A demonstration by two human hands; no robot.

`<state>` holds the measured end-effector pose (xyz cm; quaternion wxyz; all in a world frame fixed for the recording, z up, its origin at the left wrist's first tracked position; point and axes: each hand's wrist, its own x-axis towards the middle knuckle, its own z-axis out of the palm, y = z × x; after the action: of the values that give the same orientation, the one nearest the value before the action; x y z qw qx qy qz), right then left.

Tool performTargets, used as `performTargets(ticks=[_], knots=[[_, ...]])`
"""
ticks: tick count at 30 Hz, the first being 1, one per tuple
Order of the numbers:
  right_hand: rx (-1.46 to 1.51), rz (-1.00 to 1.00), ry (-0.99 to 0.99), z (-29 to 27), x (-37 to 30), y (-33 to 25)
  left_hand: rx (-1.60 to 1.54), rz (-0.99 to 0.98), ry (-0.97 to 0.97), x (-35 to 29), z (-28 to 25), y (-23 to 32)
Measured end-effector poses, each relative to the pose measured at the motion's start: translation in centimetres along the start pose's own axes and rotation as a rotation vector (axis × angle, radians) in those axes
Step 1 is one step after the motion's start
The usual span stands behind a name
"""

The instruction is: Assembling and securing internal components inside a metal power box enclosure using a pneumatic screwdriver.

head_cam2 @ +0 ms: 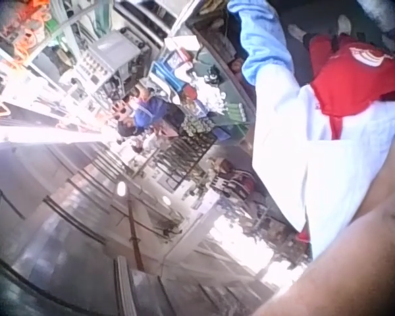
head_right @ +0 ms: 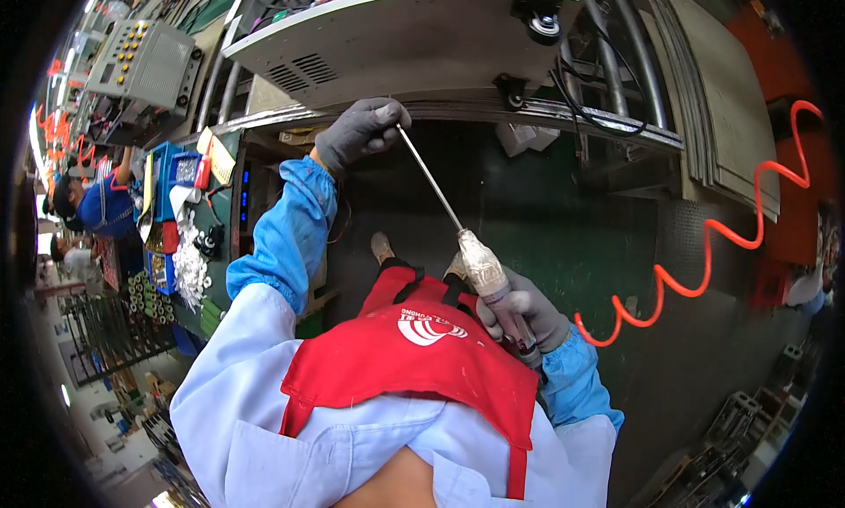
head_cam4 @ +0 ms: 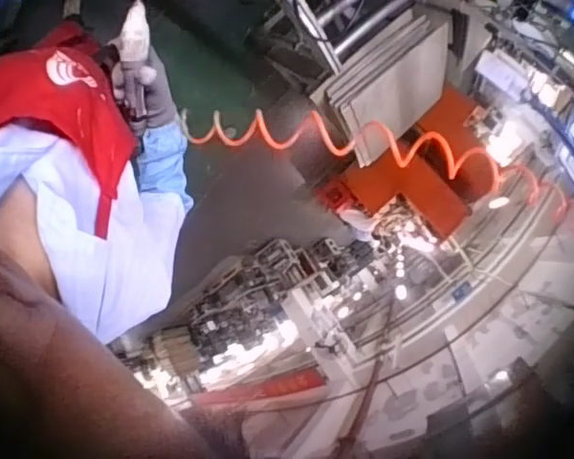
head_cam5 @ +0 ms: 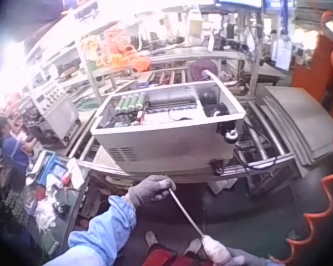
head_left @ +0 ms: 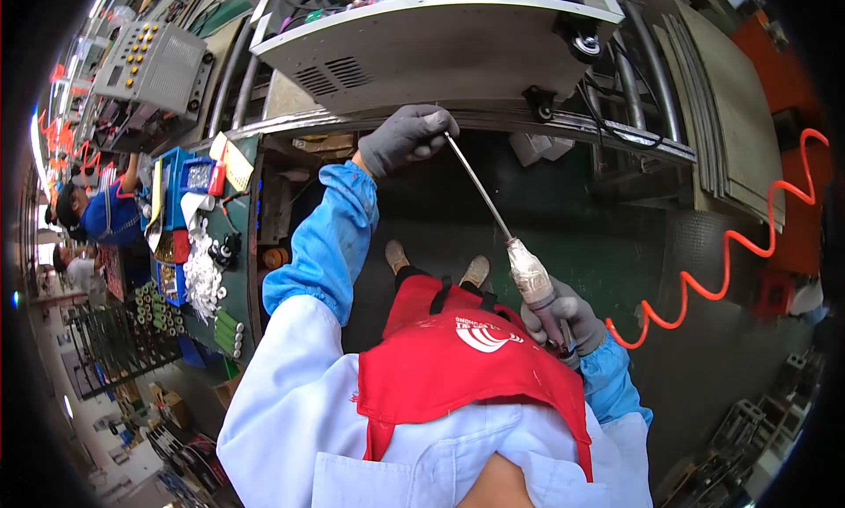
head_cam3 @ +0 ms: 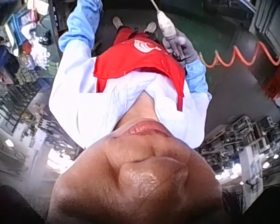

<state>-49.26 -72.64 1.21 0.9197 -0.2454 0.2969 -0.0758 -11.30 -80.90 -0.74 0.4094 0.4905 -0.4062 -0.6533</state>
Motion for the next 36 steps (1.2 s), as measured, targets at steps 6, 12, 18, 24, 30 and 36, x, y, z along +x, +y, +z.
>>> performTargets(ticks=[6, 12, 18, 24, 30, 36], knots=[[-0.226, -0.120, 0.235, -0.8, 0.4, 0.0, -0.132, -0.013, 0.147, 4.7, 5.9, -2.5], [-0.264, -0.336, 0.508, -5.1, 1.7, 2.4, -0.094, -0.334, 0.431, 14.3, 8.8, -8.8], [-0.220, -0.407, 0.595, -9.4, 4.3, 1.4, -0.398, -0.323, 0.381, 21.6, 10.9, -10.4], [-0.231, -0.454, 0.592, -12.6, 6.7, -0.5, -0.542, -0.259, 0.370, 23.5, 11.5, -11.3], [-0.333, -0.446, 0.553, -14.3, 7.9, -2.0, -0.642, -0.232, 0.296, 23.6, 11.3, -11.0], [-0.311, -0.445, 0.528, -15.4, 8.8, -2.2, -0.620, -0.200, 0.250, 23.0, 11.6, -10.5]])
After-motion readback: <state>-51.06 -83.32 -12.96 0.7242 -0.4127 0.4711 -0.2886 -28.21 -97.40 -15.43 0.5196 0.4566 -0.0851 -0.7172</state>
